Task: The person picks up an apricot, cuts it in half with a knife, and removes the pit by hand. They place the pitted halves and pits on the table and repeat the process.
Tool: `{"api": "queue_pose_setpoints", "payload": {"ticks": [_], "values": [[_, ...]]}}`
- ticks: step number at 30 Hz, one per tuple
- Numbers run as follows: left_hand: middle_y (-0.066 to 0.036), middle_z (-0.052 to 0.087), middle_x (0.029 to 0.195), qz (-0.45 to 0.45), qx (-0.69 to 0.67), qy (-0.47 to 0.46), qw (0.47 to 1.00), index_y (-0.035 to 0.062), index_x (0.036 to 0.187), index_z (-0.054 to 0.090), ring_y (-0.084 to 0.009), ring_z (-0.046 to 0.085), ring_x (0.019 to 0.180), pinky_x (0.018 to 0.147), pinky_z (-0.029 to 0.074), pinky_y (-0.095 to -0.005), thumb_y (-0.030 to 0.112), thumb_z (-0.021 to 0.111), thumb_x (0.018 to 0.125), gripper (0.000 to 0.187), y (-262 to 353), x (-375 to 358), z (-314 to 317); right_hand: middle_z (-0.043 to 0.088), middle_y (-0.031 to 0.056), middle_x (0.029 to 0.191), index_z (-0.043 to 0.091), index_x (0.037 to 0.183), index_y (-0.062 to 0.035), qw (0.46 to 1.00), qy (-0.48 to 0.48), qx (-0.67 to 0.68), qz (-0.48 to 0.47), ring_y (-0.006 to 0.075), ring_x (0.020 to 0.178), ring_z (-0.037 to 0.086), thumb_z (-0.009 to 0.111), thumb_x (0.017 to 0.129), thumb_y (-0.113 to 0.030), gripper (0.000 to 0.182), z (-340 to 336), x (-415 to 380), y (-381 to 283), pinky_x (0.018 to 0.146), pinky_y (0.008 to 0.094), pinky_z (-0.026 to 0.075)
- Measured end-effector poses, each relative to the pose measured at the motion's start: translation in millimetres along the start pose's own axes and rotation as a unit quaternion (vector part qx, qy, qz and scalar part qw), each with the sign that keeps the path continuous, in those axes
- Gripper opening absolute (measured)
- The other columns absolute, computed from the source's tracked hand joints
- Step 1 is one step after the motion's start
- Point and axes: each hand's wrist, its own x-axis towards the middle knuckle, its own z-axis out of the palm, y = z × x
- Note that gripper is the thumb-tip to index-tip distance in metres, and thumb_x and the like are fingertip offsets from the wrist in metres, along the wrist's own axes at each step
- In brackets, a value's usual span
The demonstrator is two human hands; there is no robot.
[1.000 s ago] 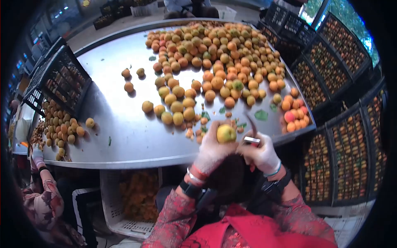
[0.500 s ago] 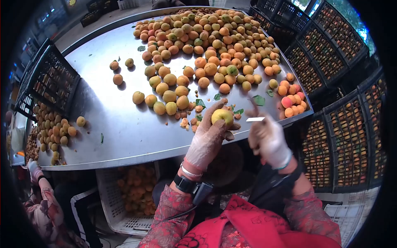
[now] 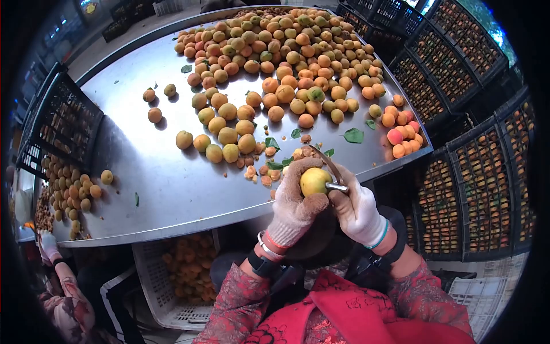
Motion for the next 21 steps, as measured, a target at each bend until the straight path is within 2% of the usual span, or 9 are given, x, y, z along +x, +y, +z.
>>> {"api": "queue_pose_setpoints", "payload": {"ticks": [2, 4, 6, 7, 8, 11, 13, 17, 21], "values": [[-0.009, 0.057, 0.107, 0.011, -0.02, 0.007, 1.0, 0.0037, 0.121, 0.055, -0.0203, 0.057, 0.1, 0.092, 0.045, -0.0333, 0.034, 0.076, 0.078, 0.057, -1, -4, 2, 0.067, 0.0247, 0.102, 0.044, 0.135, 0.0067, 0.999, 0.023, -0.016, -0.036, 0.0374, 0.09, 0.07, 0.06, 0.094, -0.01, 0.047, 5, -1, 5, 0.076, 0.035, 0.056], [-0.013, 0.058, 0.102, 0.042, 0.095, 0.032, 0.994, 0.0037, 0.119, 0.055, -0.0245, 0.059, 0.093, 0.084, 0.048, -0.0344, 0.031, 0.072, 0.081, 0.05, 4, -6, 2, 0.067, 0.0257, 0.101, 0.044, 0.135, 0.0067, 0.995, 0.047, -0.034, -0.078, 0.0384, 0.087, 0.07, 0.06, 0.094, -0.009, 0.046, 10, -7, 10, 0.073, 0.036, 0.056], [-0.018, 0.06, 0.098, 0.097, 0.211, 0.057, 0.971, 0.0053, 0.117, 0.056, -0.0348, 0.063, 0.087, 0.075, 0.051, -0.0391, 0.03, 0.066, 0.086, 0.041, 4, -6, 1, 0.066, 0.0263, 0.093, 0.045, 0.133, 0.007, 0.992, 0.05, -0.053, -0.102, 0.0406, 0.08, 0.068, 0.059, 0.092, -0.008, 0.046, 14, -7, 15, 0.067, 0.0384, 0.055], [-0.019, 0.061, 0.097, 0.105, 0.214, 0.06, 0.969, 0.0066, 0.117, 0.057, -0.0373, 0.064, 0.087, 0.074, 0.052, -0.0407, 0.03, 0.065, 0.088, 0.039, 3, -6, -1, 0.066, 0.0259, 0.089, 0.046, 0.132, 0.0074, 0.991, 0.058, -0.06, -0.107, 0.0413, 0.077, 0.068, 0.058, 0.092, -0.007, 0.045, 17, -5, 16, 0.065, 0.0393, 0.055], [-0.016, 0.064, 0.101, 0.104, 0.237, 0.069, 0.963, -0.0001, 0.117, 0.057, -0.0275, 0.064, 0.092, 0.083, 0.05, -0.036, 0.044, 0.051, 0.098, 0.048, -1, -8, 0, 0.066, 0.0255, 0.086, 0.046, 0.132, 0.0077, 0.989, 0.067, -0.067, -0.11, 0.042, 0.074, 0.067, 0.058, 0.091, -0.006, 0.044, 21, -6, 18, 0.062, 0.0402, 0.054], [-0.014, 0.065, 0.092, 0.066, 0.195, 0.1, 0.973, 0.0011, 0.112, 0.059, -0.0238, 0.065, 0.084, 0.075, 0.051, -0.0334, 0.045, 0.049, 0.098, 0.047, 0, -7, 0, 0.067, 0.0234, 0.082, 0.049, 0.126, 0.0068, 0.995, 0.072, -0.033, -0.067, 0.0398, 0.071, 0.068, 0.058, 0.095, -0.011, 0.037, 34, -5, 26, 0.059, 0.0401, 0.053], [-0.014, 0.065, 0.091, 0.08, 0.201, 0.116, 0.969, 0.0011, 0.112, 0.059, -0.0237, 0.064, 0.082, 0.073, 0.051, -0.0335, 0.044, 0.049, 0.099, 0.046, 8, -4, -1, 0.068, 0.0223, 0.083, 0.05, 0.121, 0.0058, 0.996, 0.067, 0.024, -0.059, 0.0381, 0.073, 0.069, 0.057, 0.098, -0.017, 0.034, 40, 4, 22, 0.059, 0.0394, 0.054], [-0.014, 0.064, 0.088, 0.086, 0.221, 0.144, 0.961, 0.0011, 0.11, 0.06, -0.0255, 0.063, 0.077, 0.069, 0.051, -0.0338, 0.04, 0.05, 0.099, 0.042, 12, -5, -7, 0.067, 0.022, 0.081, 0.05, 0.121, 0.0061, 0.995, 0.05, -0.01, -0.083, 0.0385, 0.074, 0.069, 0.056, 0.098, -0.015, 0.033, 45, 11, 19, 0.06, 0.0401, 0.053], [-0.016, 0.064, 0.089, 0.092, 0.259, 0.15, 0.95, 0.0012, 0.11, 0.06, -0.0267, 0.064, 0.075, 0.068, 0.051, -0.0338, 0.039, 0.052, 0.098, 0.041, 14, -5, -12, 0.066, 0.0211, 0.079, 0.051, 0.116, 0.0052, 0.997, 0.052, -0.005, -0.048, 0.0369, 0.076, 0.068, 0.054, 0.098, -0.012, 0.026, 52, 12, 10, 0.062, 0.0401, 0.051]]}}
